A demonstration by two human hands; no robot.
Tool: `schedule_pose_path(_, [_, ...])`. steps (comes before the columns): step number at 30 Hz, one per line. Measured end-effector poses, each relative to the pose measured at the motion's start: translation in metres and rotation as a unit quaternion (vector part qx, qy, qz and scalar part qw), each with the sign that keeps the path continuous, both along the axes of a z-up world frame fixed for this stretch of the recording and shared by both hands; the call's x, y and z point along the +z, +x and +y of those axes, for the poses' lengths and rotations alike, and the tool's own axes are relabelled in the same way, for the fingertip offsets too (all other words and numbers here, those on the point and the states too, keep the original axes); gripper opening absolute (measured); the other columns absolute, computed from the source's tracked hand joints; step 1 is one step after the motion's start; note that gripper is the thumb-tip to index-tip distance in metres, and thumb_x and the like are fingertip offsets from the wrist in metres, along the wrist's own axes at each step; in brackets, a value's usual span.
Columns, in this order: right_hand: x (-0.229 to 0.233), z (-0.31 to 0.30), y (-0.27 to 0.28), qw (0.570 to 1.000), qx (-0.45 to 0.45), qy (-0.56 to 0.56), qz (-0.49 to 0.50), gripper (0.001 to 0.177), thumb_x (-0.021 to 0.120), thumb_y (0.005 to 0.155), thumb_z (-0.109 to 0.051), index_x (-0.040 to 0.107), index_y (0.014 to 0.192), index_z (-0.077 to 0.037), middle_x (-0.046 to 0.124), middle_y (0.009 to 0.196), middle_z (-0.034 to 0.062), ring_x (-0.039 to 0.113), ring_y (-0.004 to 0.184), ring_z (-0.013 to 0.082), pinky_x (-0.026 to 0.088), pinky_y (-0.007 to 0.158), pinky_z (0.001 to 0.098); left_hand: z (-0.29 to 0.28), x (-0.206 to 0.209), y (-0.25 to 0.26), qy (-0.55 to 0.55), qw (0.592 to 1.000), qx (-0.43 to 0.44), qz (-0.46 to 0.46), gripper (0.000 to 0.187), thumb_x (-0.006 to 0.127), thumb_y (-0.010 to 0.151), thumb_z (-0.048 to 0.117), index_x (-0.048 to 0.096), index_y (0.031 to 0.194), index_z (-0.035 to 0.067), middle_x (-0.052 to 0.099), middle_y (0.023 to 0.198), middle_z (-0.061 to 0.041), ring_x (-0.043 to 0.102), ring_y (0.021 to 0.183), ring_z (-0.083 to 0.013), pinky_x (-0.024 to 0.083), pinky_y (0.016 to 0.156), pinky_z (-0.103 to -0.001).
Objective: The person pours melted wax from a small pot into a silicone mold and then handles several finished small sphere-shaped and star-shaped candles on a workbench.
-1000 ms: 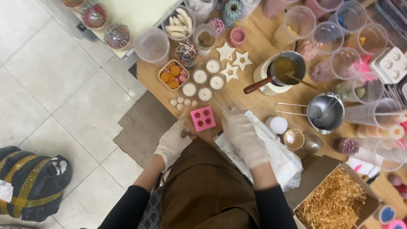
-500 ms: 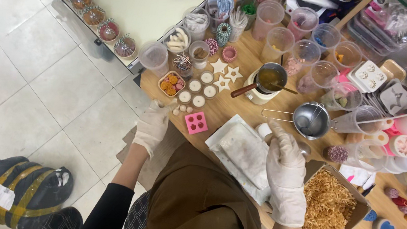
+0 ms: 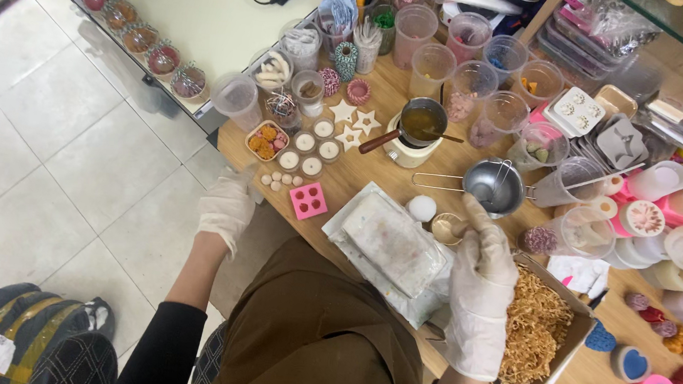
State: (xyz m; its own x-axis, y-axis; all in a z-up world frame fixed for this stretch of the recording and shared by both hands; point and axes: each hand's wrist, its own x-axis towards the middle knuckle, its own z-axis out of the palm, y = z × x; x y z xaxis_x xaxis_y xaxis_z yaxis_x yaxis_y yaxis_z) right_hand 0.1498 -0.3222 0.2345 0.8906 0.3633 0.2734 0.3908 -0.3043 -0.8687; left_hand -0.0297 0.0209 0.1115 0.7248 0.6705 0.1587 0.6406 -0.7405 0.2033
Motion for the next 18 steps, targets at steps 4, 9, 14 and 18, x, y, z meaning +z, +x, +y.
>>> schedule_pose_path(4, [-0.007,-0.010,-0.002,0.997,-0.024,0.062,0.027,0.041,0.050,0.104,0.002,0.064,0.142,-0.008,0.070,0.113,0.0056,0.062,0.096,0.0095,0.052,0.091,0.0240,0.004,0.000,-0.003,-0.011,0.999,0.004,-0.039,0.038,0.055,0.095,0.010,0.072,0.127,0.024,0.068,0.114,-0.019,0.068,0.099,-0.0390,0.054,0.086,-0.050])
schedule_pose_path(9, [-0.009,-0.024,-0.001,0.996,-0.065,0.053,0.034,0.037,0.053,0.104,0.002,0.066,0.137,-0.007,0.071,0.127,0.0055,0.065,0.111,0.0080,0.050,0.096,0.0250,0.014,-0.009,-0.002,-0.081,0.973,-0.017,0.217,0.039,0.055,0.094,0.013,0.065,0.132,0.018,0.071,0.124,-0.018,0.069,0.112,-0.0371,0.054,0.093,-0.047])
schedule_pose_path(14, [-0.010,-0.030,0.001,0.979,-0.126,0.043,0.152,0.041,0.055,0.102,-0.004,0.063,0.142,-0.012,0.072,0.101,0.0056,0.063,0.087,0.0055,0.052,0.081,0.0221,-0.013,0.007,0.020,-0.113,0.992,-0.035,0.037,0.077,0.055,0.085,0.010,0.034,0.159,0.018,0.060,0.129,-0.025,0.062,0.108,-0.0443,0.050,0.086,-0.053])
schedule_pose_path(18, [-0.014,-0.032,0.003,0.981,-0.100,0.083,0.145,0.042,0.053,0.102,-0.003,0.062,0.142,-0.008,0.071,0.105,0.0041,0.061,0.088,0.0054,0.051,0.080,0.0204,-0.028,0.011,0.037,-0.144,0.979,-0.024,0.144,0.077,0.054,0.092,0.019,0.026,0.164,0.027,0.064,0.129,-0.018,0.064,0.115,-0.0380,0.050,0.095,-0.049])
